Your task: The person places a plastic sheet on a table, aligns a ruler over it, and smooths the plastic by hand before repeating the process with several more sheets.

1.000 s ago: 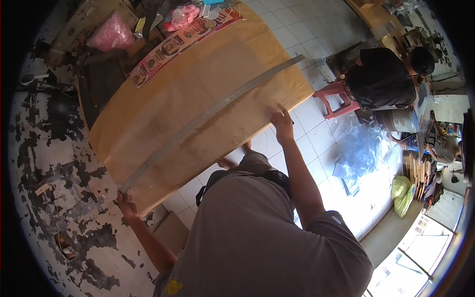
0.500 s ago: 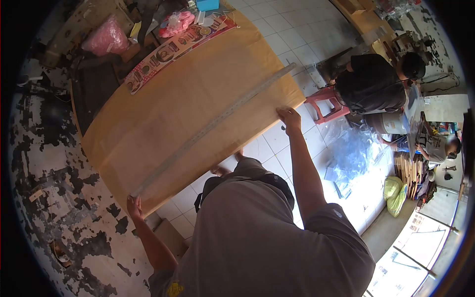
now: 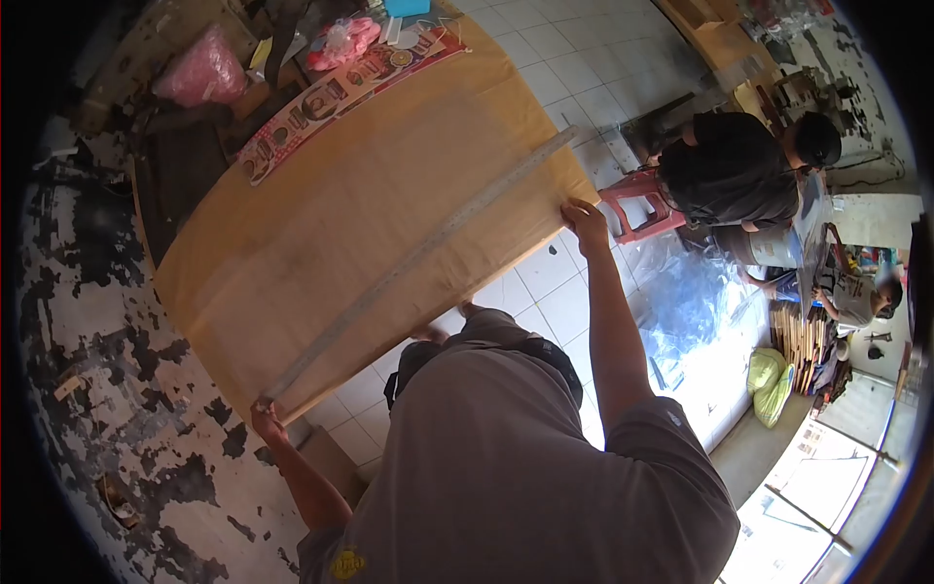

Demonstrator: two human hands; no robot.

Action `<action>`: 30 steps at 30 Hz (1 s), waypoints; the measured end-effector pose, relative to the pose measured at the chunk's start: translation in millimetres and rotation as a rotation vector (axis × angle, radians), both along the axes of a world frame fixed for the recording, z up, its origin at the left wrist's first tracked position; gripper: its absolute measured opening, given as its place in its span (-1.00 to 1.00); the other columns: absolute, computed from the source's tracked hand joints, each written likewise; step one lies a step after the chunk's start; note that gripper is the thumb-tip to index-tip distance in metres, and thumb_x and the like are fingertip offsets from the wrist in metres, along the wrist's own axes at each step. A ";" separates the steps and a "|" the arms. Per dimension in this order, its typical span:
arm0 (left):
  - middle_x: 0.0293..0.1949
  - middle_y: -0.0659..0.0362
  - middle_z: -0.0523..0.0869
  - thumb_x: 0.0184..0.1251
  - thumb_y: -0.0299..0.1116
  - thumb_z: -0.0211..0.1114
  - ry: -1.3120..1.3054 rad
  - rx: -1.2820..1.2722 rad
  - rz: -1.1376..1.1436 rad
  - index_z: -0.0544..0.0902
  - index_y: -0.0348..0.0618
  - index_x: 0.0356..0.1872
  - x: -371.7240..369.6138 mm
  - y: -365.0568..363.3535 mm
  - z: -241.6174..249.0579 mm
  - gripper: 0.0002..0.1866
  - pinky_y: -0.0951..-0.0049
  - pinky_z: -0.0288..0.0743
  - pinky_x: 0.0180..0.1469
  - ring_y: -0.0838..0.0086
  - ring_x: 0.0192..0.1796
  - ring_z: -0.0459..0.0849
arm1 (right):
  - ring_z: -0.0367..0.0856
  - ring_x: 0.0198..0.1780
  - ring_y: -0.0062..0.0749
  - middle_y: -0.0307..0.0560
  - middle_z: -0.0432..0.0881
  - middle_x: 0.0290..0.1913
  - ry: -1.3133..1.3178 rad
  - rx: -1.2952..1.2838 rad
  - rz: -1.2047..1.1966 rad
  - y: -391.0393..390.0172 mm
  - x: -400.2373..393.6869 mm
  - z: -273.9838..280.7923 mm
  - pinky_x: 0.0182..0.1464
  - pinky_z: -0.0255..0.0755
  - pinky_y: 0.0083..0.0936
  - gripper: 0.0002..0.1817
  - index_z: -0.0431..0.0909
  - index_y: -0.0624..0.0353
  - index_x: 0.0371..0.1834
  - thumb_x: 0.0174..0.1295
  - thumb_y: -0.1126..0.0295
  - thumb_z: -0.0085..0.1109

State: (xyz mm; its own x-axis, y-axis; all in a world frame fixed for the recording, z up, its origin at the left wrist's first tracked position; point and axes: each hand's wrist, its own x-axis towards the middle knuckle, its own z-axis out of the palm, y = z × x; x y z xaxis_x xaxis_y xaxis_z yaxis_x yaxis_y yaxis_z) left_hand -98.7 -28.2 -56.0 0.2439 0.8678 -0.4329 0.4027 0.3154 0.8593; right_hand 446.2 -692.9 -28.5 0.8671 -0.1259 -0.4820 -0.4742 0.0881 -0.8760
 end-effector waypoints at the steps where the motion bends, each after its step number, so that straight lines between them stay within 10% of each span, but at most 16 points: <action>1: 0.13 -0.05 0.56 0.46 -0.26 0.12 0.086 0.060 -0.075 0.51 -0.38 0.15 -2.0 -2.0 2.8 -0.60 0.23 0.43 0.29 0.26 0.20 0.55 | 0.67 -0.29 -0.48 -0.02 0.72 -0.21 -0.004 0.009 0.003 0.1 1.4 0.6 -0.21 0.57 -0.61 -0.59 0.51 0.46 0.08 0.22 0.46 0.35; 4: 0.07 -0.02 0.58 0.49 -0.37 0.11 0.516 0.249 -0.551 0.51 -0.37 0.09 -20.9 23.9 -3.6 -0.70 0.24 0.55 0.21 0.24 0.19 0.58 | 0.67 -0.31 -0.48 -0.01 0.71 -0.24 -0.012 -0.059 0.108 -4.4 8.7 3.7 -0.22 0.56 -0.62 -0.58 0.50 0.47 0.08 0.20 0.49 0.33; 10: -0.01 0.06 0.62 0.48 -0.44 0.14 0.775 0.568 -0.776 0.54 -0.39 0.09 -30.4 8.2 13.5 -0.72 0.32 0.51 0.21 0.26 0.13 0.61 | 0.69 -0.28 -0.47 -0.01 0.72 -0.24 0.020 -0.046 0.222 -12.3 18.1 6.0 -0.19 0.58 -0.60 -0.56 0.49 0.44 0.11 0.19 0.48 0.33; 19: 0.02 0.14 0.57 0.46 -0.38 -0.02 0.069 -0.037 -0.058 0.65 -0.19 0.04 -14.1 -23.2 28.9 -0.68 0.26 0.35 0.26 0.32 0.10 0.52 | 0.67 -0.17 -0.44 -0.02 0.68 -0.13 0.058 -0.075 0.366 -17.0 21.2 12.3 -0.04 0.56 -0.56 -0.54 0.46 0.42 0.18 0.23 0.51 0.31; 30: -0.02 0.15 0.59 0.45 -0.32 0.08 0.122 0.009 -0.021 0.67 -0.20 0.02 -15.1 -21.5 28.4 -0.71 0.23 0.38 0.25 0.32 0.08 0.54 | 0.69 -0.11 -0.40 -0.02 0.67 -0.09 0.052 -0.090 0.417 -23.5 26.7 0.6 -0.01 0.58 -0.55 -0.54 0.48 0.42 0.15 0.17 0.58 0.35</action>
